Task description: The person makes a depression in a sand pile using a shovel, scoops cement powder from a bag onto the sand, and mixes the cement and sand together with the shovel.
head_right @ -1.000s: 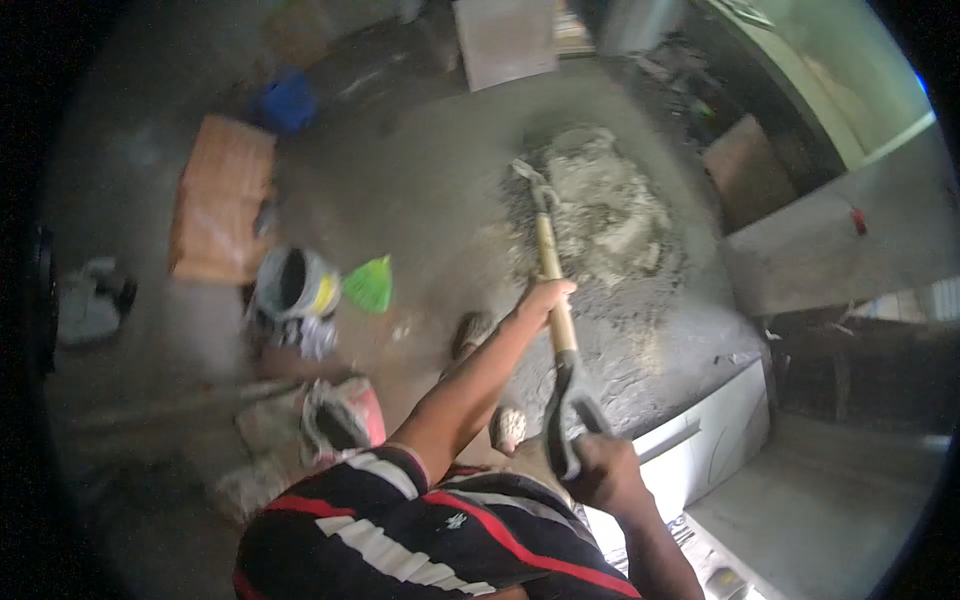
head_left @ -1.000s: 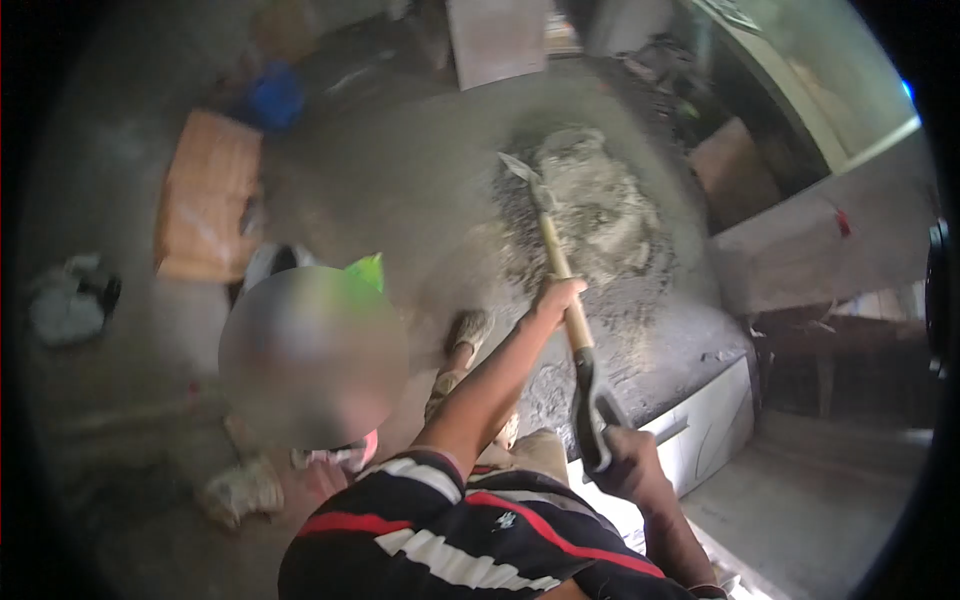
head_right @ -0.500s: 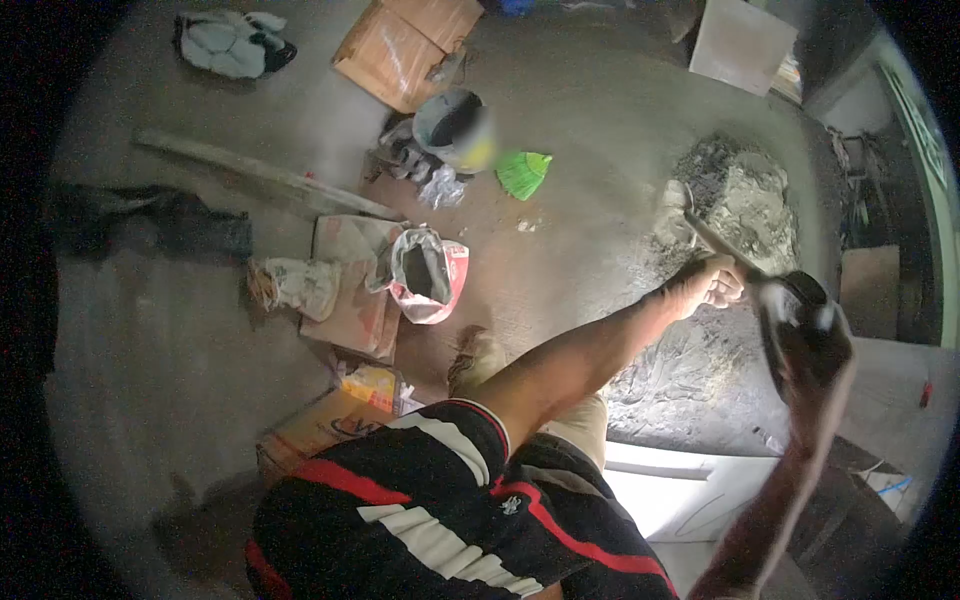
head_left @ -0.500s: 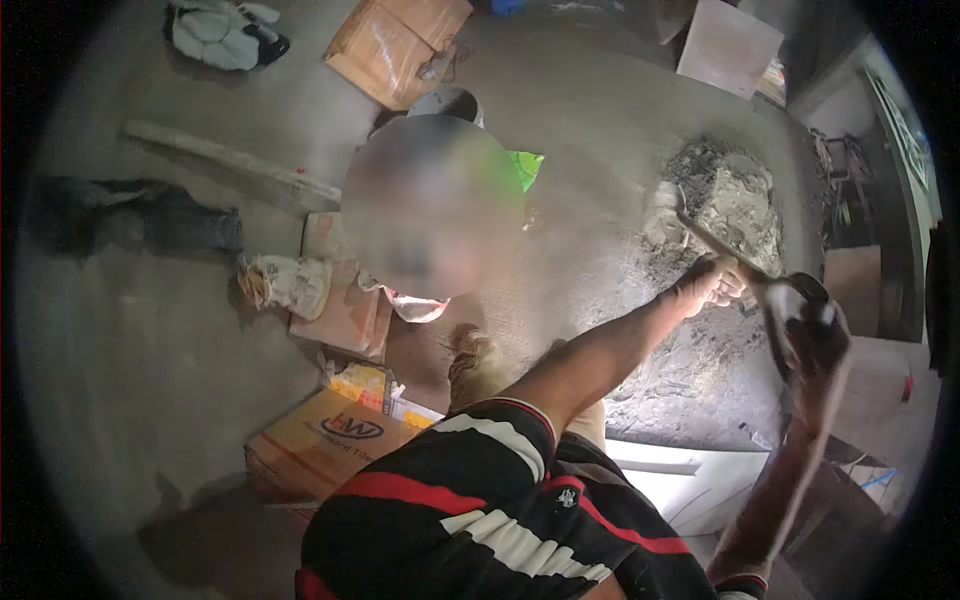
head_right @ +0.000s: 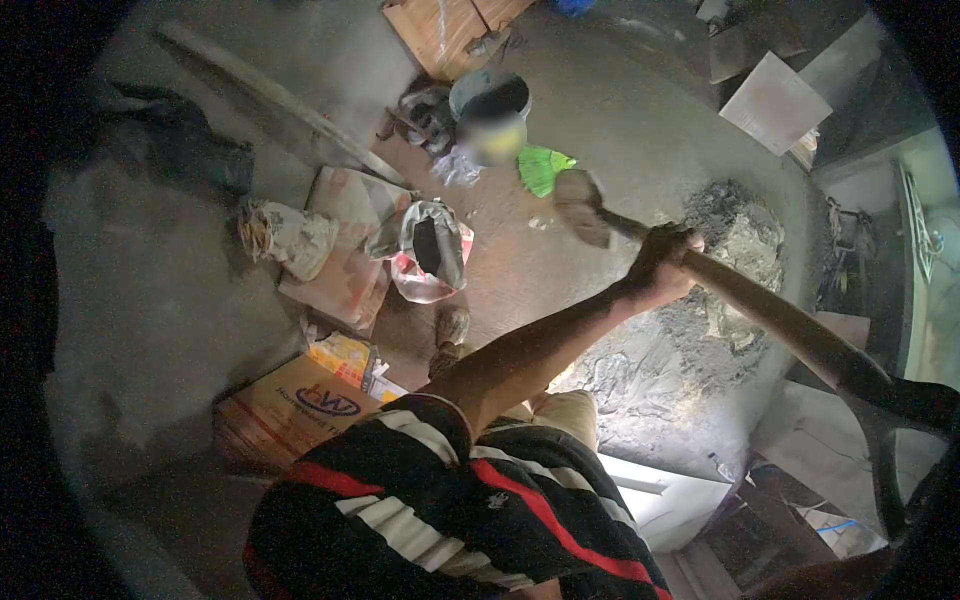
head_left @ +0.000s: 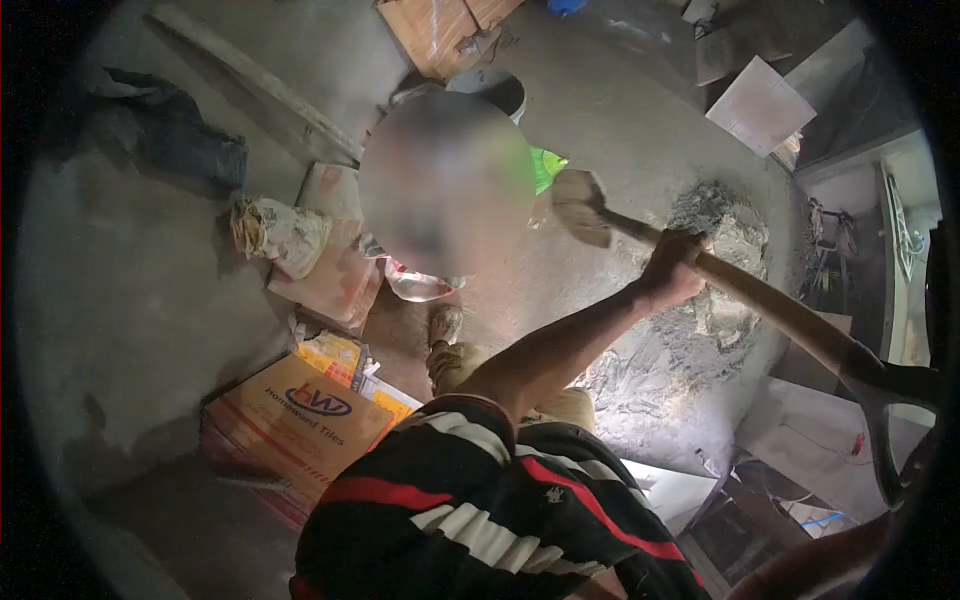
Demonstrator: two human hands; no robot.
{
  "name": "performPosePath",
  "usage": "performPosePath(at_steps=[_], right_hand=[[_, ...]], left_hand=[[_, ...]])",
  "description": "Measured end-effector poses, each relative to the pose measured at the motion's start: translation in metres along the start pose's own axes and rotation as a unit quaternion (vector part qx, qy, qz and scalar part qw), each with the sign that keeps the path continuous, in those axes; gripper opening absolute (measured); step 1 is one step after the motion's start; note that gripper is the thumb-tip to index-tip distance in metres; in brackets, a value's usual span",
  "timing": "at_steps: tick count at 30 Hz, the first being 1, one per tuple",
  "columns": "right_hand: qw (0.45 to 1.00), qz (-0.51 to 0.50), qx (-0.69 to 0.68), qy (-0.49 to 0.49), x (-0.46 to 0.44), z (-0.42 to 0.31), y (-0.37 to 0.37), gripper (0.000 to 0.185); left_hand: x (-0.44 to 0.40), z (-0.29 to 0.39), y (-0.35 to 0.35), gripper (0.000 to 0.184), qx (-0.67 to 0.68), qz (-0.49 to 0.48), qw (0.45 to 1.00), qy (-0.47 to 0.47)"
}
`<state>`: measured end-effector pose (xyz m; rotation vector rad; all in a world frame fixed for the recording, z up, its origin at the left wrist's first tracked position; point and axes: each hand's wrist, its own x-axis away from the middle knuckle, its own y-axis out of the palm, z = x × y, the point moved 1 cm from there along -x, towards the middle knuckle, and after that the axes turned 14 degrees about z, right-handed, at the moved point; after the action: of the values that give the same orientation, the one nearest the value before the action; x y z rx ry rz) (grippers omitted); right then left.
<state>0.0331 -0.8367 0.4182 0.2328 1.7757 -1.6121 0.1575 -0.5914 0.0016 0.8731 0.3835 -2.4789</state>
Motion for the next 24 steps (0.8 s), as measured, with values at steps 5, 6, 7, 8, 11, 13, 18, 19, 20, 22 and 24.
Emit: performPosePath(at_steps=[5,6,7,8,11,13,18,19,20,22,24], right_hand=[[0.999,-0.012,-0.012,0.036,-0.057,-0.081,0.058,0.047],[0.999,-0.018,-0.021,0.039,-0.067,-0.098,0.076,0.047],[0.999,-0.026,-0.028,0.038,-0.075,-0.119,0.096,0.048],[0.998,-0.033,-0.036,0.037,-0.082,-0.141,0.116,0.049],[0.997,-0.078,-0.025,0.007,-0.091,-0.218,0.176,0.052],[0.987,-0.156,-0.022,-0.017,-0.088,-0.285,0.200,0.053],[0.776,-0.083,-0.556,0.285,-0.090,-0.447,0.222,0.031],[0.849,-0.041,-0.471,0.235,-0.094,-0.466,0.217,0.025],[0.859,-0.029,-0.458,0.227,-0.093,-0.478,0.215,0.025],[0.833,-0.036,-0.499,0.235,-0.092,-0.495,0.214,0.027],[0.810,-0.046,-0.533,0.242,-0.091,-0.514,0.215,0.029]], left_hand=[[-0.022,-0.035,-0.185,0.030,0.028,-0.086,0.991,-0.095],[-0.023,-0.053,-0.215,0.029,0.001,-0.106,0.989,-0.104],[-0.019,-0.070,-0.243,0.027,-0.026,-0.116,0.988,-0.094],[-0.013,-0.092,-0.268,0.026,-0.055,-0.158,0.979,-0.121],[0.005,-0.145,-0.337,0.033,-0.061,-0.130,0.985,-0.095],[0.020,-0.187,-0.374,0.043,-0.068,-0.196,0.969,-0.135],[0.042,-0.219,-0.431,0.021,-0.004,-0.120,0.962,-0.246],[0.037,-0.220,-0.431,0.016,0.050,-0.122,0.956,-0.263],[0.036,-0.222,-0.439,0.014,0.078,-0.122,0.951,-0.274],[0.027,-0.221,-0.455,0.020,0.091,-0.164,0.944,-0.272],[0.026,-0.229,-0.469,0.028,0.076,-0.207,0.940,-0.261]])
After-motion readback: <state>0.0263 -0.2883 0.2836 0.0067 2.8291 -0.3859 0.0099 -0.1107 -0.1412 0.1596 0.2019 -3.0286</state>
